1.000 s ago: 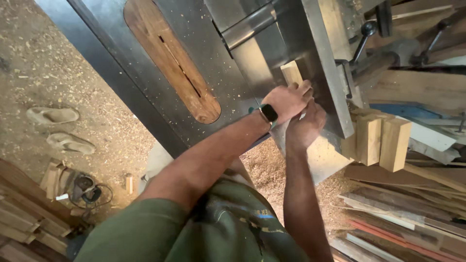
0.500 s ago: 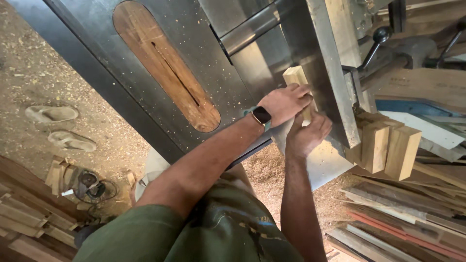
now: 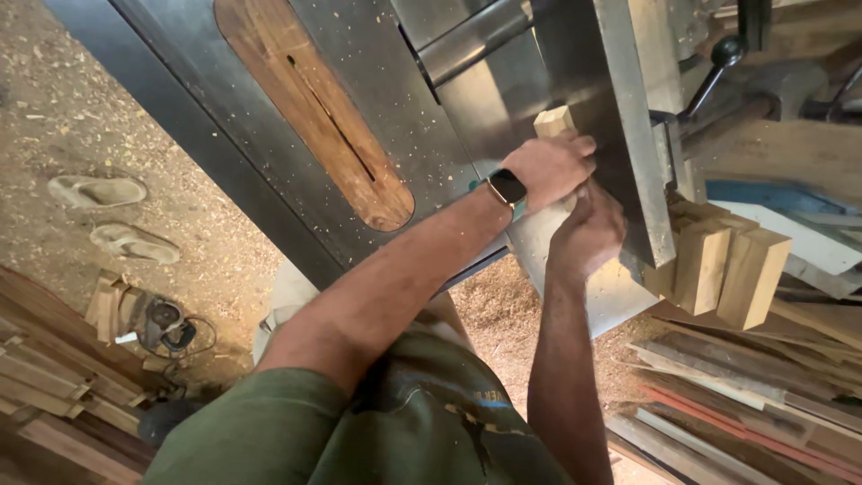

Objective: The person joints small blocks of wood by holding them against the fence of a jointer station and sliding them across the cutter head multiple times.

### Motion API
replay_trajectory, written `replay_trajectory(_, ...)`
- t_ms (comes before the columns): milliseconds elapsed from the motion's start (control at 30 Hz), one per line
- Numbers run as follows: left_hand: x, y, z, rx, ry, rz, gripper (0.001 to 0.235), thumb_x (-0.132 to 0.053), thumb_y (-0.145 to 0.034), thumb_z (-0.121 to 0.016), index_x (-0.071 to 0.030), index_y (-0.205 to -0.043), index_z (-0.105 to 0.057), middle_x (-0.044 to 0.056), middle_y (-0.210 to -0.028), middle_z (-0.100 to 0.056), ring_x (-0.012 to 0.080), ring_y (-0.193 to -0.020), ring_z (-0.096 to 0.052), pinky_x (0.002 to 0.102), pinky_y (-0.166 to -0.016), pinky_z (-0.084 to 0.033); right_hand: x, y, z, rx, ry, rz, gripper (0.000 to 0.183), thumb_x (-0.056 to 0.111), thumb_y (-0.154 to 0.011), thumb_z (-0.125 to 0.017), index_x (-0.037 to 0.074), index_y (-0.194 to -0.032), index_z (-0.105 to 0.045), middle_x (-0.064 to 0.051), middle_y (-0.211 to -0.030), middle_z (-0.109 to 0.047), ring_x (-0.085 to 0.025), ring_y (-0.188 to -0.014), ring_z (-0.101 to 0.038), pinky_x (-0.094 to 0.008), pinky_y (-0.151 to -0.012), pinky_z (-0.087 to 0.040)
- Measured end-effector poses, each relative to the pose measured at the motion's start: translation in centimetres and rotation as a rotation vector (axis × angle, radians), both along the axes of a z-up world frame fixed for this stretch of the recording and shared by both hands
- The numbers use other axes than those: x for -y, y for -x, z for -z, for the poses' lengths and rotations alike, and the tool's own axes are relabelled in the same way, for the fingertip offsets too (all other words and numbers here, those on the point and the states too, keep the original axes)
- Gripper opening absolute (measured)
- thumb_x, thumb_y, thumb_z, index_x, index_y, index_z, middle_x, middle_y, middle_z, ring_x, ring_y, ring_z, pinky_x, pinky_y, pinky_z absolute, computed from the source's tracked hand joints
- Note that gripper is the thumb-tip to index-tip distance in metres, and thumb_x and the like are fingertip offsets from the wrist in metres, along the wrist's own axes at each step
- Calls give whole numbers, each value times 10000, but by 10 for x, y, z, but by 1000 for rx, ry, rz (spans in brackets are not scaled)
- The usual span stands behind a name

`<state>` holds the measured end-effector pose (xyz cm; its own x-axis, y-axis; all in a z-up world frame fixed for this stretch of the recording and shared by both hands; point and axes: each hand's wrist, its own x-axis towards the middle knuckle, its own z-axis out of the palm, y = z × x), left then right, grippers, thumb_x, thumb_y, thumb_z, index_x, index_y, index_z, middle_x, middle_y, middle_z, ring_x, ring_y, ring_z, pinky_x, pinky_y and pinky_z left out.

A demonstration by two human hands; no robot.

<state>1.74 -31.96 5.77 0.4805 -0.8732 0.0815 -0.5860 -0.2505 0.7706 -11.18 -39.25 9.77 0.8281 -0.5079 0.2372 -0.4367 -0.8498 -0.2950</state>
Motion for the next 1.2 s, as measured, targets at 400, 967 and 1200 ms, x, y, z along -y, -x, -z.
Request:
replay_trajectory(400,-9,0,27,133,123,77,192,-203,-850,-651,-128,-1021,-695,19,-1123,-587,215,-1121,-582,335,-898,-585,-6,8,10,-41,73,31,223,194,-1047,-685,-8,-1125,-735,-171,-1141,-718,-384,-1098,-624,-496,-937,-507)
replay_trajectory(967,-6,2,24,33,135,43,253,-193,-771,-728,-126,-1015,-718,6,-1171,-603,207,-1115,-587,325,-893,-593,-3,-2,6,-44,6,95,91,55,-977,-749,24,-1058,-775,-137,-1106,-757,-309,-1011,-717,-431,-876,-568)
replay_trajectory(1200,-2,5,21,-72,111,14,290,-218,-737,-747,-119,-1010,-738,-4,-1098,-609,200,-1071,-588,308,-892,-590,-10,-10,2,-115,-40,165,195,43,-979,-701,47,-1160,-775,-133,-1156,-749,-311,-1055,-701,-434,-913,-559)
